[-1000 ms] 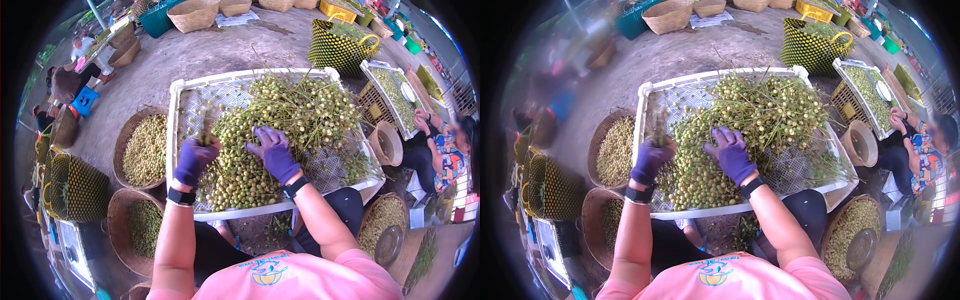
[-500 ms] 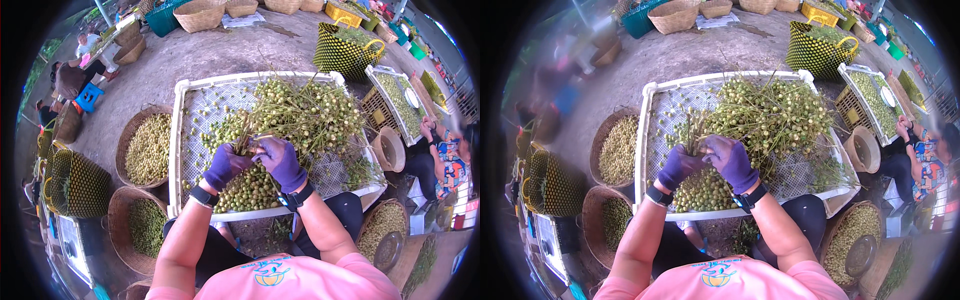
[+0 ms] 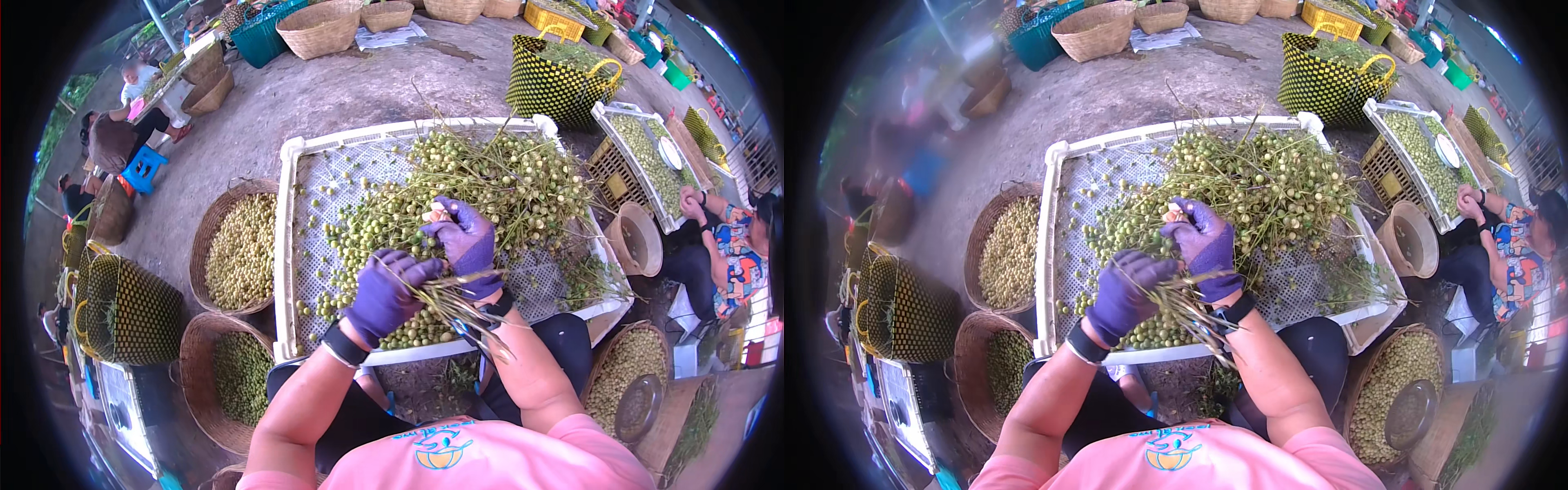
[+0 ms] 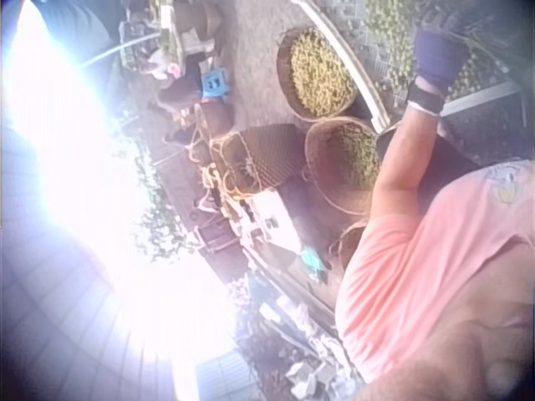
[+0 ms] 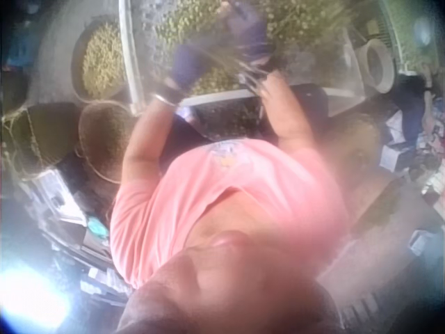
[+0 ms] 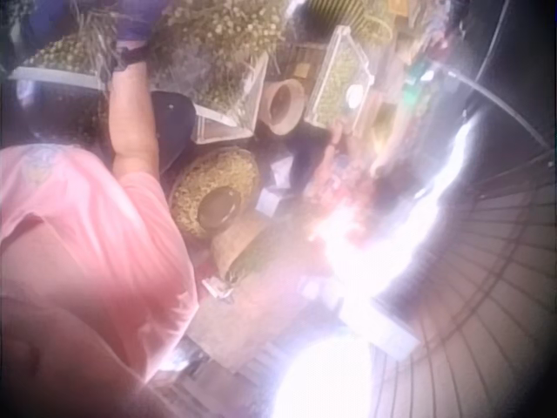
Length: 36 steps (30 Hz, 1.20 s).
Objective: Picking small green fruits from stems and placing them into a crate.
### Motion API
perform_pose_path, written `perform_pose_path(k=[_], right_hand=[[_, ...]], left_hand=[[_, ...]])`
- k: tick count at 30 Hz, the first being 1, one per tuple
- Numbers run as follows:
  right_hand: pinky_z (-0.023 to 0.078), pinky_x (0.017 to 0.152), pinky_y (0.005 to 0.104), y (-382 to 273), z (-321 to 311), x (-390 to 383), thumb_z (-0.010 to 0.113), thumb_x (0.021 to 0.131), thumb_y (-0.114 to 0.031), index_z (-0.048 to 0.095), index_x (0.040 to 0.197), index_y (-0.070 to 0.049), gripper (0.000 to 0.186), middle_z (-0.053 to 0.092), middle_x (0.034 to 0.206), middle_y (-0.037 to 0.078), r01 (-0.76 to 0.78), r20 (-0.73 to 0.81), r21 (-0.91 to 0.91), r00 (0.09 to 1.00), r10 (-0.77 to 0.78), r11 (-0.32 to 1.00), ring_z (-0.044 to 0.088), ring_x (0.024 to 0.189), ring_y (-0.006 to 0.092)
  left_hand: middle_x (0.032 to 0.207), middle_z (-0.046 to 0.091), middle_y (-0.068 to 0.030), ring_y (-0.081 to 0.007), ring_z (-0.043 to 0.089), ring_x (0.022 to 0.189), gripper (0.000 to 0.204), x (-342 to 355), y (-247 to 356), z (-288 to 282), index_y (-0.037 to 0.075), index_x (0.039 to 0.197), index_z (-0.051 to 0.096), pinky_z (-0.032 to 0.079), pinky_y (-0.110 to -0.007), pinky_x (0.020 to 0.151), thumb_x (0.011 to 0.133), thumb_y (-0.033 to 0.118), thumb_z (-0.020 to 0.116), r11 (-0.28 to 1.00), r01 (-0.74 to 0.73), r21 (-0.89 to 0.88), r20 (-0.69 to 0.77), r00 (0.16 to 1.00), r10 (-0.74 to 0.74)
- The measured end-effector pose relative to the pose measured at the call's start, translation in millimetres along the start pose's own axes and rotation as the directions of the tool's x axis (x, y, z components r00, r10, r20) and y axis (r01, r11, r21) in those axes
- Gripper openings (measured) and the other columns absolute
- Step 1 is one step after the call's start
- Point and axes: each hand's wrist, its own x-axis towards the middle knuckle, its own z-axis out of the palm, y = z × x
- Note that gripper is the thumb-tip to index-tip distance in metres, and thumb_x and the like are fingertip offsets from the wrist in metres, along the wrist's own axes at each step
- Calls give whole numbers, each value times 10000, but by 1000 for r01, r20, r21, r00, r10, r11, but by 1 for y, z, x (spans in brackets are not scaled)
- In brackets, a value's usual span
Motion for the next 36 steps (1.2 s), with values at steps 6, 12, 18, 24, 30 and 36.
perform_pose_path(k=[6, 12, 18, 24, 30, 36], right_hand=[[506, 688, 238, 17, 4, 2, 681, 715, 80, 604, 1176, -6, 475, 653, 927, 57, -104, 62, 91, 993, 99, 990, 605, 803, 102], [540, 665, 297, 6, -6, 6, 695, 762, 13, 519, 1264, -35, 534, 622, 995, 98, 228, 133, -338, 972, -193, 913, 645, 782, 180], [501, 732, 407, -5, 6, -24, 712, 784, -296, 615, 1112, -112, 389, 642, 885, 102, 400, 436, -898, 867, 241, 184, 647, 787, 228], [441, 669, 378, 34, -6, -27, 552, 871, -218, 579, 891, -159, 67, 629, 726, 50, 574, 575, -817, 800, -169, -65, 625, 654, 181], [454, 686, 406, 21, 3, -28, 600, 792, -135, 683, 848, -120, 101, 653, 708, 83, 706, 553, -662, 686, -474, 249, 623, 668, 265], [479, 668, 413, 33, -12, -22, 615, 784, -161, 674, 940, -120, 171, 670, 777, 84, 558, 525, -762, 830, -191, 330, 641, 702, 273]], left_hand=[[827, 647, -30, -249, 624, 809, 423, 2, 11, 9, 178, 990, 619, 465, -402, 775, 588, 218, 744, 985, 117, 124, 67, 990, -126], [675, 631, -10, -122, 552, 560, 67, -12, -30, 20, 93, 800, 643, 436, -247, 534, 814, 128, 698, 475, 500, -724, -9, 681, -732], [689, 630, 7, -70, 541, 594, 80, -19, -63, 1, 20, 789, 660, 412, -227, 540, 830, 77, 699, 171, 582, -795, 121, 430, -895], [831, 665, -28, -111, 626, 741, 181, -18, -70, -18, 19, 960, 654, 507, -247, 657, 789, -5, 711, 319, 485, -814, -37, 505, -863], [939, 659, -138, -326, 642, 773, 359, -23, -57, -3, 109, 1030, 680, 532, -380, 697, 688, 201, 740, 898, 439, 42, 169, 882, -439], [819, 653, -139, -351, 630, 703, 241, -13, -57, -11, 103, 922, 706, 527, -398, 661, 743, 264, 705, 850, 489, 199, 360, 770, -527]])
